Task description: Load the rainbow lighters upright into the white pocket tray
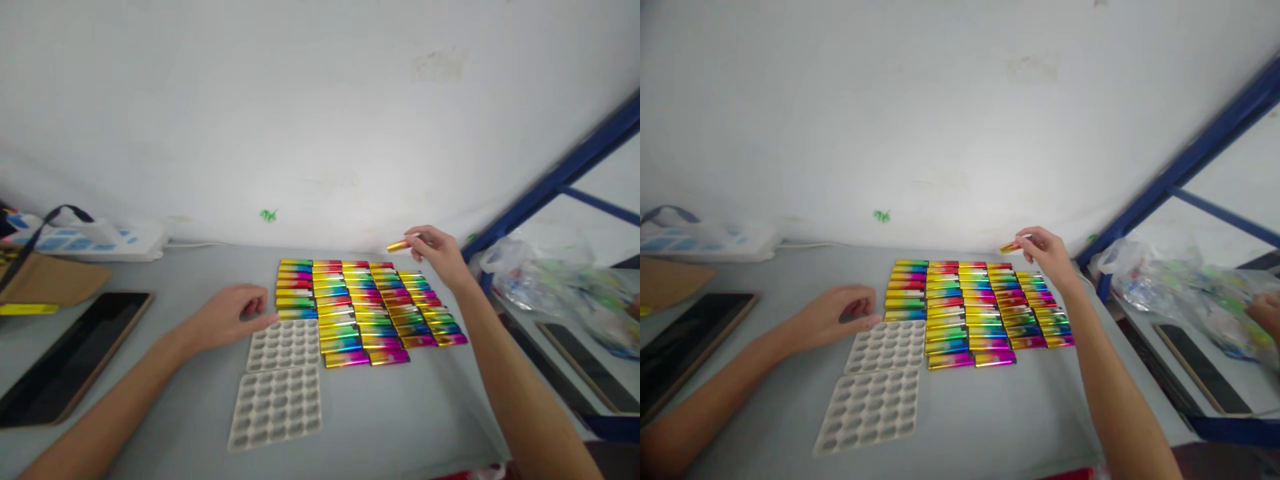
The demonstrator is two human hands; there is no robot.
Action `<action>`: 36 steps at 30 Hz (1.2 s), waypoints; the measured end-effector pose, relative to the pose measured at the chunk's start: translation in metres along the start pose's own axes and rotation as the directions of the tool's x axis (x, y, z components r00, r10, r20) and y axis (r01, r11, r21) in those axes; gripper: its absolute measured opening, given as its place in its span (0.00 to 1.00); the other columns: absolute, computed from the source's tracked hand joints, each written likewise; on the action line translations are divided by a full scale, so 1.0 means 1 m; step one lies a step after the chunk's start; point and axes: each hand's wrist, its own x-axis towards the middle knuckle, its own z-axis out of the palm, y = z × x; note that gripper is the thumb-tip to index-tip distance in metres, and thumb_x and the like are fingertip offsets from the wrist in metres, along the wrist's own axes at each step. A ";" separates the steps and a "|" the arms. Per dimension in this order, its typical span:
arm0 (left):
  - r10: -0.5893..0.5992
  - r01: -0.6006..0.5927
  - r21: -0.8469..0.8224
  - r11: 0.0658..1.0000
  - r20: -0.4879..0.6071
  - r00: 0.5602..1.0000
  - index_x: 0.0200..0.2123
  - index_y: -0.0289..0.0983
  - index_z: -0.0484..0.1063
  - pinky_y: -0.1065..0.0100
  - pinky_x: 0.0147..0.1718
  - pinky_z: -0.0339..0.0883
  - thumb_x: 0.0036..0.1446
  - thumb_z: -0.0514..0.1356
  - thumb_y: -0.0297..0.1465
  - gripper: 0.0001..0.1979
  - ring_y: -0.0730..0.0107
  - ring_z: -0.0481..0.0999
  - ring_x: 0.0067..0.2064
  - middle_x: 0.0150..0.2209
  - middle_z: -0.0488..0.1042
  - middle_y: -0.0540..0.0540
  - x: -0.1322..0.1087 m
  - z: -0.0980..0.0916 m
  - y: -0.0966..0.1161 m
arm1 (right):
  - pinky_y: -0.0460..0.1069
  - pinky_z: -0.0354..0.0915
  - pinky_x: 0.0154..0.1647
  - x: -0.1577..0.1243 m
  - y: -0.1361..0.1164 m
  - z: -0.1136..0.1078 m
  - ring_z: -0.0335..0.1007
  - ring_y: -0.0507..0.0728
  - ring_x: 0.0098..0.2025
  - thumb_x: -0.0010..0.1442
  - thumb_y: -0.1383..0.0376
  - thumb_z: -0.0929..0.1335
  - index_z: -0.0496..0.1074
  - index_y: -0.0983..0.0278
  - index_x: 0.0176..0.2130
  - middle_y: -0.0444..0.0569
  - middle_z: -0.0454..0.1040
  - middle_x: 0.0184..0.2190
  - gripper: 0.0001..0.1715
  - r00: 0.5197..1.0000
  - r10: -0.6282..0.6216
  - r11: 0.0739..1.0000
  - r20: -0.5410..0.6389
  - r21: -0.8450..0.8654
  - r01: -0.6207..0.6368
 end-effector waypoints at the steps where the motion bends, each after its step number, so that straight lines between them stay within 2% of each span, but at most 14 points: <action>1: 0.002 -0.002 -0.001 1.000 -0.005 1.000 0.30 0.39 0.69 0.66 0.33 0.56 0.64 0.57 0.55 0.25 0.64 0.69 0.31 0.28 0.71 0.50 0.000 0.000 0.000 | 0.48 0.61 0.27 -0.006 -0.013 0.019 0.62 0.50 0.23 0.58 0.48 0.80 0.80 0.61 0.39 0.41 0.72 0.22 0.21 1.000 -0.008 0.999 -0.003 0.047 0.008; 3: 0.009 -0.009 0.008 1.000 -0.018 1.000 0.29 0.39 0.68 0.66 0.32 0.56 0.63 0.57 0.55 0.25 0.65 0.69 0.31 0.28 0.71 0.49 -0.001 0.000 0.000 | 0.49 0.63 0.28 -0.018 -0.039 0.060 0.63 0.51 0.24 0.59 0.48 0.79 0.82 0.61 0.37 0.41 0.72 0.22 0.20 0.998 0.027 0.985 0.050 0.167 -0.035; 5: 0.024 -0.023 0.016 1.000 -0.031 0.999 0.29 0.39 0.68 0.66 0.33 0.56 0.64 0.57 0.55 0.25 0.64 0.69 0.31 0.28 0.71 0.49 -0.001 0.001 0.000 | 0.49 0.68 0.33 -0.032 -0.061 0.100 0.69 0.52 0.29 0.61 0.46 0.78 0.82 0.61 0.36 0.44 0.75 0.27 0.21 0.994 0.021 0.942 0.103 0.331 -0.054; 7: 0.033 -0.033 0.014 0.999 -0.043 0.999 0.29 0.39 0.68 0.66 0.33 0.56 0.64 0.57 0.56 0.26 0.64 0.69 0.31 0.28 0.72 0.48 -0.001 0.003 0.000 | 0.50 0.72 0.39 -0.047 -0.078 0.134 0.74 0.54 0.36 0.64 0.46 0.76 0.80 0.60 0.36 0.47 0.77 0.35 0.21 0.970 -0.036 0.898 0.242 0.433 -0.075; 8: 0.034 -0.033 0.012 0.999 -0.049 0.998 0.29 0.39 0.68 0.66 0.32 0.56 0.65 0.56 0.56 0.26 0.64 0.69 0.31 0.28 0.71 0.49 -0.001 0.003 0.000 | 0.50 0.72 0.39 -0.055 -0.084 0.148 0.74 0.54 0.37 0.65 0.45 0.74 0.79 0.60 0.37 0.47 0.78 0.38 0.21 0.950 -0.046 0.870 0.310 0.479 -0.115; 10: 0.037 -0.036 0.011 0.999 -0.060 0.998 0.29 0.39 0.68 0.66 0.32 0.56 0.65 0.57 0.56 0.26 0.65 0.68 0.31 0.28 0.71 0.49 -0.001 0.005 0.000 | 0.49 0.72 0.36 -0.071 -0.091 0.170 0.74 0.52 0.33 0.69 0.44 0.71 0.76 0.59 0.40 0.46 0.78 0.36 0.21 0.913 0.010 0.837 0.407 0.496 -0.230; 12: 0.047 -0.046 0.012 0.999 -0.065 0.997 0.29 0.39 0.68 0.66 0.32 0.56 0.65 0.57 0.56 0.26 0.65 0.68 0.31 0.28 0.71 0.49 -0.002 0.005 0.000 | 0.46 0.68 0.27 -0.085 -0.092 0.184 0.68 0.50 0.25 0.71 0.43 0.68 0.71 0.58 0.40 0.40 0.74 0.27 0.22 0.878 0.083 0.804 0.471 0.488 -0.338; 15: 0.057 -0.056 0.008 0.998 -0.071 0.996 0.29 0.39 0.69 0.65 0.33 0.55 0.66 0.56 0.55 0.26 0.65 0.67 0.31 0.27 0.71 0.49 -0.002 0.006 0.000 | 0.42 0.50 0.16 -0.100 -0.089 0.196 0.49 0.47 0.16 0.68 0.39 0.69 0.66 0.58 0.39 0.32 0.59 0.20 0.26 0.822 0.213 0.730 0.529 0.473 -0.494; 16: 0.052 -0.051 0.008 0.999 -0.075 0.996 0.29 0.39 0.69 0.65 0.32 0.55 0.66 0.56 0.55 0.26 0.65 0.67 0.30 0.27 0.70 0.49 -0.002 0.006 0.000 | 0.42 0.45 0.15 -0.104 -0.088 0.199 0.45 0.46 0.16 0.66 0.38 0.70 0.66 0.58 0.39 0.32 0.56 0.20 0.28 0.818 0.257 0.718 0.515 0.465 -0.518; 18: 0.037 -0.036 0.012 0.999 -0.084 0.996 0.29 0.39 0.68 0.65 0.32 0.54 0.66 0.57 0.54 0.25 0.66 0.67 0.30 0.27 0.70 0.50 -0.002 0.007 0.000 | 0.42 0.41 0.16 -0.110 -0.085 0.202 0.41 0.46 0.17 0.64 0.36 0.70 0.66 0.59 0.37 0.32 0.53 0.20 0.30 0.841 0.329 0.732 0.429 0.447 -0.514; 22: 0.031 -0.028 0.026 0.999 -0.096 0.995 0.29 0.39 0.68 0.66 0.32 0.54 0.66 0.58 0.52 0.23 0.66 0.67 0.30 0.27 0.70 0.50 -0.001 0.009 -0.001 | 0.46 0.42 0.17 -0.118 -0.078 0.207 0.43 0.47 0.18 0.64 0.35 0.68 0.61 0.59 0.26 0.34 0.51 0.18 0.35 0.888 0.369 0.826 0.275 0.341 -0.448; 26: 0.018 -0.015 0.028 0.999 -0.083 0.996 0.29 0.39 0.67 0.66 0.31 0.53 0.66 0.57 0.51 0.23 0.66 0.66 0.30 0.27 0.70 0.50 -0.002 0.007 0.002 | 0.48 0.45 0.21 -0.121 -0.068 0.208 0.49 0.50 0.21 0.67 0.40 0.65 0.56 0.58 0.21 0.38 0.54 0.18 0.34 0.940 0.266 0.943 0.212 0.144 -0.300; 31: 0.036 -0.034 0.024 0.999 -0.068 0.997 0.29 0.39 0.68 0.66 0.32 0.55 0.68 0.55 0.52 0.24 0.65 0.68 0.31 0.27 0.71 0.49 -0.002 0.004 0.005 | 0.48 0.48 0.24 -0.122 -0.069 0.207 0.53 0.51 0.23 0.68 0.49 0.65 0.60 0.59 0.24 0.39 0.58 0.19 0.26 0.967 0.157 0.985 0.199 0.036 -0.168; 36: 0.048 -0.046 0.020 0.999 -0.071 0.996 0.30 0.39 0.68 0.66 0.33 0.55 0.70 0.54 0.53 0.25 0.65 0.68 0.31 0.28 0.72 0.48 -0.002 0.005 0.003 | 0.49 0.52 0.26 -0.123 -0.078 0.206 0.58 0.52 0.24 0.71 0.48 0.65 0.67 0.58 0.33 0.38 0.64 0.21 0.21 0.966 0.124 0.992 0.226 -0.025 -0.122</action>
